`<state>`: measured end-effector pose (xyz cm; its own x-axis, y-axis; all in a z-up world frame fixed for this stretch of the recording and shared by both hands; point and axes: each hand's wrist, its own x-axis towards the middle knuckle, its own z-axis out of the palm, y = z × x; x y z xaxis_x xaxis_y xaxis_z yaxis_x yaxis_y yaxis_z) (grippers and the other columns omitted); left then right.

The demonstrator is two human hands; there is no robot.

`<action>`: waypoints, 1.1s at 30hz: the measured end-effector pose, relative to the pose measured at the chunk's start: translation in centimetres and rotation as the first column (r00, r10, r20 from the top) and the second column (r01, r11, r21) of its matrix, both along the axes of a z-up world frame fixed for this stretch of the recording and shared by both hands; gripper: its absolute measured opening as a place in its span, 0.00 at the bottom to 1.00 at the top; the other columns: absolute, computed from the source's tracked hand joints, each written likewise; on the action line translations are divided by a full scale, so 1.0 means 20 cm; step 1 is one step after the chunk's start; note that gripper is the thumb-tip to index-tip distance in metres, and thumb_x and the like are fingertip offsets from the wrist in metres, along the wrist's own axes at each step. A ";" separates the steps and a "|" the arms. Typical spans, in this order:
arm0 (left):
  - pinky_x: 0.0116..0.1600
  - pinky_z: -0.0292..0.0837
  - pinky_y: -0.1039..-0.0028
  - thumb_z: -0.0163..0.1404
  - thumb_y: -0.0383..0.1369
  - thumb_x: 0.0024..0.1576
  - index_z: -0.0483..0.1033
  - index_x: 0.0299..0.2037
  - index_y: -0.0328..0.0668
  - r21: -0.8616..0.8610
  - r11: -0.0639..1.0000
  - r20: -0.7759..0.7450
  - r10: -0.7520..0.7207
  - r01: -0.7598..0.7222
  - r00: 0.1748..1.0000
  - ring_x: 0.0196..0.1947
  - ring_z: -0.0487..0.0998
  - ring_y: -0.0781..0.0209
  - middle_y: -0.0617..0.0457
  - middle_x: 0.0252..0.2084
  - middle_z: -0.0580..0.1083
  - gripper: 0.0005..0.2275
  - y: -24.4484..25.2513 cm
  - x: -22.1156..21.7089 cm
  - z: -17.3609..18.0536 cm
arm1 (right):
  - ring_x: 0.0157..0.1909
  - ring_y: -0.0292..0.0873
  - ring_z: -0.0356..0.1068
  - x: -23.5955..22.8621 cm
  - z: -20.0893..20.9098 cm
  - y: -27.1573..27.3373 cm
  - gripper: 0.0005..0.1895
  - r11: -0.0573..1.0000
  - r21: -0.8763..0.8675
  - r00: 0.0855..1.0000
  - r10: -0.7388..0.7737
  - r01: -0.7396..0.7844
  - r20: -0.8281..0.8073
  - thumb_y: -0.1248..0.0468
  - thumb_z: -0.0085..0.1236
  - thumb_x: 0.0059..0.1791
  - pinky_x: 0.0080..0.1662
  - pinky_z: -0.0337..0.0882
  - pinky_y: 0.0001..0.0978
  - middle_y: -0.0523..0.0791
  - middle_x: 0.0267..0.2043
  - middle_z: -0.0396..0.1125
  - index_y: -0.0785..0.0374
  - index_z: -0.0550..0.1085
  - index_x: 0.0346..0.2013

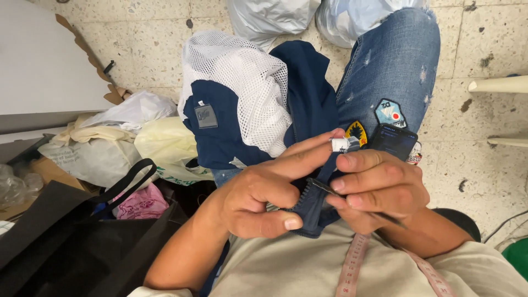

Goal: A person is using a small blade to remove threads from a blue jacket and marking it with a pen for tailoring.

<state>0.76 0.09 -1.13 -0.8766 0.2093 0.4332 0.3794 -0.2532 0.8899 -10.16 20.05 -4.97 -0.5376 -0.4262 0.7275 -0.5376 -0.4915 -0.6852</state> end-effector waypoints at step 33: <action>0.46 0.71 0.55 0.63 0.23 0.33 0.80 0.40 0.46 -0.907 0.294 -0.176 0.386 -0.302 0.905 0.40 0.76 0.42 0.49 0.38 0.78 0.21 -0.47 -0.47 -0.08 | 0.33 0.43 0.61 -0.13 0.35 -0.39 0.13 0.863 -0.263 0.687 0.502 -0.431 0.525 0.71 0.50 0.55 0.40 0.63 0.34 0.49 0.30 0.60 0.55 0.57 0.34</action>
<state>-8.72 -9.35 -2.70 -0.9862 0.1019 0.1306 0.1545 0.8499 0.5037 -12.83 12.20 1.97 -0.6116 -0.6712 0.4189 0.2432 -0.6633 -0.7077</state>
